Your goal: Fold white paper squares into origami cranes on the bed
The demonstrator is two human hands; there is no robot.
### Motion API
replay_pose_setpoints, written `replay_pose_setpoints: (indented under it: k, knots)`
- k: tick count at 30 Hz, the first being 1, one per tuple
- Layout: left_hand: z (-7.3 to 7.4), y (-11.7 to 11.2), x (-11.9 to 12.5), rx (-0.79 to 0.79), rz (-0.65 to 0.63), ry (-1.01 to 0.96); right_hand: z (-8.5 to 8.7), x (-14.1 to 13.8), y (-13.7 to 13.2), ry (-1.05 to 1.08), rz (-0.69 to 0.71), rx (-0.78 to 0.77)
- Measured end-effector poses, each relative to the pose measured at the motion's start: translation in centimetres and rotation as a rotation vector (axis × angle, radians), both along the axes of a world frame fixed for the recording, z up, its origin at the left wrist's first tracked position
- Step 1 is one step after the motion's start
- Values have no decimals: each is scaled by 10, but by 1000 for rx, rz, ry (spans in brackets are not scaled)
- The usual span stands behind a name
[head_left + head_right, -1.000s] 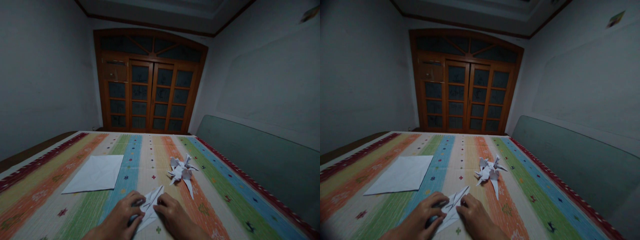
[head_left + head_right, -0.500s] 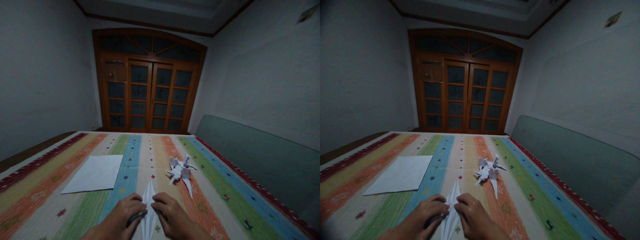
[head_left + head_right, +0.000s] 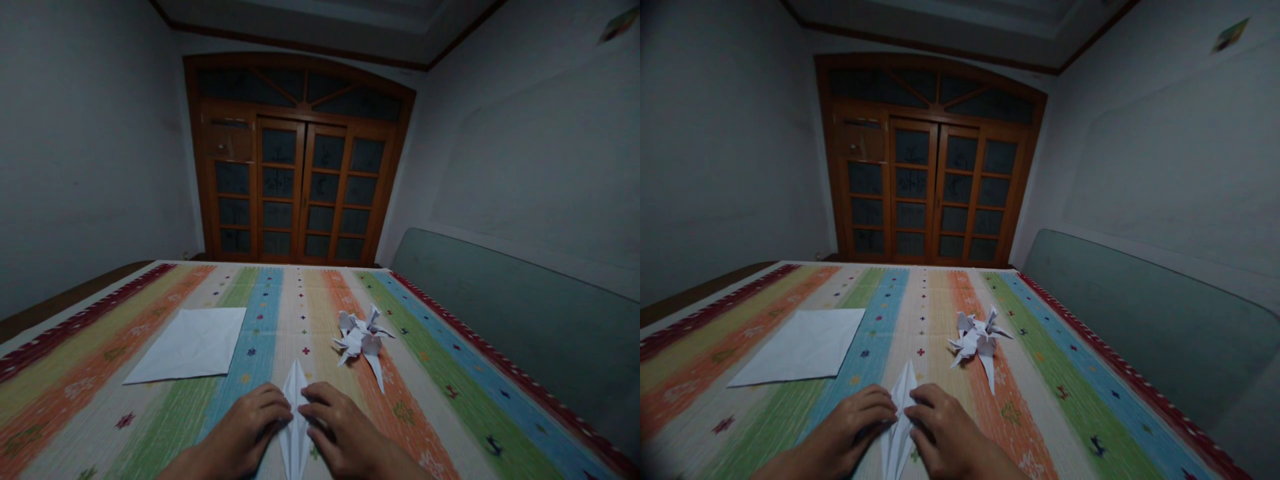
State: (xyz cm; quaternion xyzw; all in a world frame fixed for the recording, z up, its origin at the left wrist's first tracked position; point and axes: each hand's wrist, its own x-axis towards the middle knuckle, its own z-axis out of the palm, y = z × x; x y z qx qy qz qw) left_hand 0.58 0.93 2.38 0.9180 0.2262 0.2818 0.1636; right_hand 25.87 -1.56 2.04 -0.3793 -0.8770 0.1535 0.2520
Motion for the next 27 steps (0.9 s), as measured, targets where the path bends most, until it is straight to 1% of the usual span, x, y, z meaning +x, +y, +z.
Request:
replay_pose_setpoints:
  k: [4,6,14,18,24,27]
  knots:
    - [-4,0,-3,27,49,12,5,1,-2,-15,6,-59]
    - [-4,0,-4,34,49,15,5,1,-3,-19,7,-73]
    - [2,0,-5,15,43,15,0,1,1,16,81,-7]
    - [4,0,-5,22,57,18,-1,0,3,28,52,12]
    - [4,3,-4,84,22,63,-3,-2,3,57,45,38]
    - [7,4,-2,82,7,83,-4,-6,3,114,-28,13]
